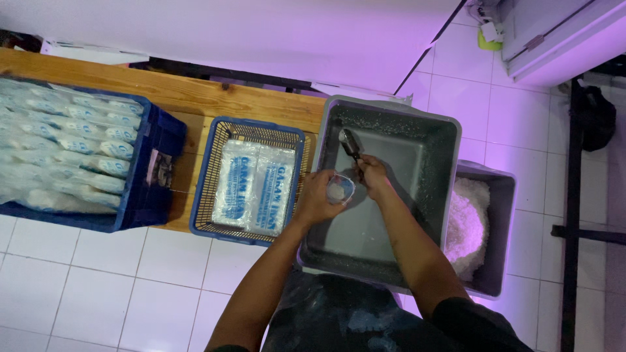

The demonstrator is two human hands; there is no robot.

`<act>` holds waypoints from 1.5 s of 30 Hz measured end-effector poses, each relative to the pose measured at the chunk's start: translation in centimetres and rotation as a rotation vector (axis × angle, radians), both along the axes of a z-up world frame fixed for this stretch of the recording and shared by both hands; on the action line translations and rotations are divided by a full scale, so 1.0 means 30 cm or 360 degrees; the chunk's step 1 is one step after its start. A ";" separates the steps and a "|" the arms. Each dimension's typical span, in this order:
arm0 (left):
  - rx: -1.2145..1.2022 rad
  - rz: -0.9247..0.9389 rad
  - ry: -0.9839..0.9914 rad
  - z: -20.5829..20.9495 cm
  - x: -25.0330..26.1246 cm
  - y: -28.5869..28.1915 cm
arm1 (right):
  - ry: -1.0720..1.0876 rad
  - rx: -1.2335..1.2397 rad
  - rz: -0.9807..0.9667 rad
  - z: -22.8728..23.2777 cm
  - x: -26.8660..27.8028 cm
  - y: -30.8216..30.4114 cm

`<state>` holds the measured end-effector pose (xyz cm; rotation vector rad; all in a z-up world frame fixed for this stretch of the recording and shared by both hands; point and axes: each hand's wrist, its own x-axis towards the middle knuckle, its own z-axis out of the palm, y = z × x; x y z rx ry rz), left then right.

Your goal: The person scoops white granules from a large bin into a small plastic cup using a trowel, then pours the granules into a plastic bag. They repeat this action and then move a different bin containing more granules.

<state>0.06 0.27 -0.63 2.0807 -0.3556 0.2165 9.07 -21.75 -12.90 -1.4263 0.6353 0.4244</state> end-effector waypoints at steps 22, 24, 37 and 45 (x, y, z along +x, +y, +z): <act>0.0067 0.0020 0.0024 -0.035 -0.006 -0.005 | -0.0345 -0.0291 0.0230 0.012 0.018 0.139; 0.0031 0.0021 0.0066 -0.043 -0.007 -0.006 | -0.0325 -0.0101 0.0135 0.029 0.014 0.144; 0.0075 -0.0098 0.0150 -0.033 0.009 0.004 | -0.0374 0.0016 0.0208 0.461 -0.116 -0.185; 0.0114 -0.0091 0.0215 0.045 -0.005 0.002 | -0.0820 -0.1247 0.1182 1.016 -0.199 -0.209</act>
